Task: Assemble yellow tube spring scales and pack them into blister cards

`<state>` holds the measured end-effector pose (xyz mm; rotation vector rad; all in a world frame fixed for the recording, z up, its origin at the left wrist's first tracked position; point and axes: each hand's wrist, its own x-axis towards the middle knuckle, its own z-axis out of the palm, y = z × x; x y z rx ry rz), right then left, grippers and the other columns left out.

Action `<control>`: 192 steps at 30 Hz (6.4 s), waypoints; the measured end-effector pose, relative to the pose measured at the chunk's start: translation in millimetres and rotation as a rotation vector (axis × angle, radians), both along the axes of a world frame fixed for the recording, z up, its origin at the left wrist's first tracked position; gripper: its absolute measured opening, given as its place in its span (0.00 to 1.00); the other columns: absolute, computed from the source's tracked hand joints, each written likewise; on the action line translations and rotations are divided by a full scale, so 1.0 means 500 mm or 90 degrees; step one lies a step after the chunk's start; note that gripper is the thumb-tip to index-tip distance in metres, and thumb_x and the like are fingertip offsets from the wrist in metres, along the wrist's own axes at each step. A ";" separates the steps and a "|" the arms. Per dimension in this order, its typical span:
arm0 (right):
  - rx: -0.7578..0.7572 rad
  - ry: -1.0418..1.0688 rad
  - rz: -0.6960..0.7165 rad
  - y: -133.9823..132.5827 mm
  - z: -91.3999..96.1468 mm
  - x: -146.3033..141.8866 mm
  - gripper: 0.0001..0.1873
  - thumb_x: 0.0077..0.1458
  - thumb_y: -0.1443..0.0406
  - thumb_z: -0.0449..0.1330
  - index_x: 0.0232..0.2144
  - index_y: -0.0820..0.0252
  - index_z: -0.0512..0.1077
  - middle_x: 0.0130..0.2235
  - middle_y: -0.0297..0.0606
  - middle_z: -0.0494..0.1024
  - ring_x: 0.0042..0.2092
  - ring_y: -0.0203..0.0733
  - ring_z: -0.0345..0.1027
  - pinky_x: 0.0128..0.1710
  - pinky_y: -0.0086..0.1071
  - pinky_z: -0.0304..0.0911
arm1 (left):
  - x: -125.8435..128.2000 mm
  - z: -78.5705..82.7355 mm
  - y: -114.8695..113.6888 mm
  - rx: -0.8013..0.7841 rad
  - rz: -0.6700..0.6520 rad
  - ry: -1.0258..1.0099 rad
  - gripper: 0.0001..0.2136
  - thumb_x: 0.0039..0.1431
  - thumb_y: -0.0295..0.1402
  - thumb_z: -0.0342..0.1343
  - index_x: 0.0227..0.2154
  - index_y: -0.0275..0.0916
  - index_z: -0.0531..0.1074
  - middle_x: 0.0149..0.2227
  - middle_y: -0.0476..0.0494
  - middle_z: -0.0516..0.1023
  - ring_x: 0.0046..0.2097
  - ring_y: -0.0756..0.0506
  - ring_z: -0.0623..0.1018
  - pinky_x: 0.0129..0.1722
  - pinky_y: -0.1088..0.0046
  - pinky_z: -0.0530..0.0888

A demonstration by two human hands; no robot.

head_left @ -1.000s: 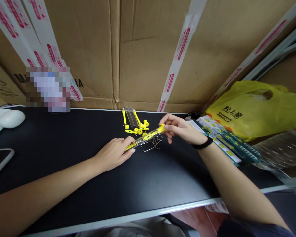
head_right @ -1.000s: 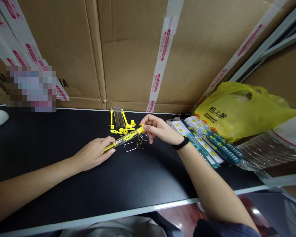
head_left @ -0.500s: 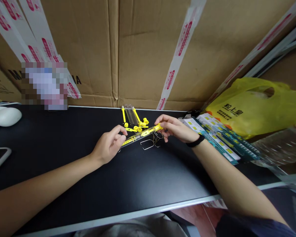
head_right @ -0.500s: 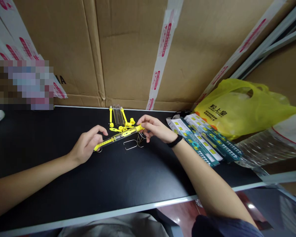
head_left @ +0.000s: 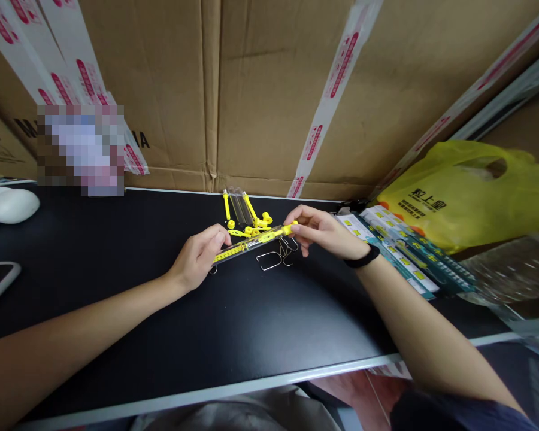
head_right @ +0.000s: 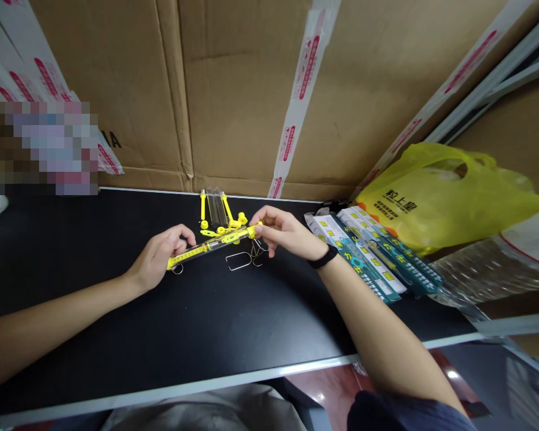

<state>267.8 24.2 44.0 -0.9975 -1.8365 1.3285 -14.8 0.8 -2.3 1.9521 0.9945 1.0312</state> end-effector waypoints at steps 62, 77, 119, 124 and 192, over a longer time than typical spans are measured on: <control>0.013 -0.127 -0.008 -0.017 -0.018 -0.029 0.27 0.59 0.42 0.48 0.26 0.60 0.61 0.21 0.30 0.68 0.17 0.26 0.55 0.14 0.21 0.57 | 0.003 -0.001 -0.002 0.003 -0.022 0.075 0.28 0.64 0.53 0.33 0.21 0.38 0.63 0.16 0.54 0.56 0.19 0.52 0.59 0.20 0.74 0.56; 0.116 0.071 -0.066 -0.028 -0.021 -0.047 0.15 0.60 0.54 0.57 0.39 0.57 0.60 0.27 0.28 0.70 0.19 0.26 0.59 0.15 0.21 0.58 | 0.001 -0.003 0.003 -0.024 0.003 0.081 0.22 0.64 0.50 0.42 0.21 0.39 0.57 0.20 0.54 0.53 0.22 0.53 0.58 0.22 0.75 0.55; 0.146 0.043 -0.055 -0.008 0.011 -0.012 0.15 0.49 0.57 0.67 0.31 0.61 0.68 0.31 0.33 0.72 0.32 0.33 0.64 0.35 0.30 0.61 | -0.002 -0.015 0.008 -0.114 -0.012 -0.057 0.36 0.52 0.68 0.28 0.19 0.38 0.62 0.15 0.53 0.55 0.17 0.53 0.56 0.15 0.76 0.53; 0.150 0.045 -0.061 -0.011 0.013 -0.015 0.16 0.49 0.56 0.67 0.31 0.60 0.68 0.32 0.34 0.72 0.33 0.34 0.65 0.36 0.30 0.63 | -0.004 -0.016 0.009 -0.108 -0.013 -0.046 0.36 0.55 0.66 0.27 0.20 0.38 0.62 0.15 0.52 0.57 0.17 0.52 0.57 0.15 0.76 0.53; 0.158 -0.065 0.002 -0.016 0.005 -0.014 0.15 0.61 0.54 0.53 0.31 0.60 0.63 0.26 0.32 0.71 0.26 0.31 0.59 0.26 0.26 0.56 | 0.002 0.000 0.000 -0.062 0.011 0.024 0.31 0.60 0.61 0.31 0.20 0.39 0.62 0.16 0.52 0.58 0.18 0.52 0.58 0.15 0.75 0.55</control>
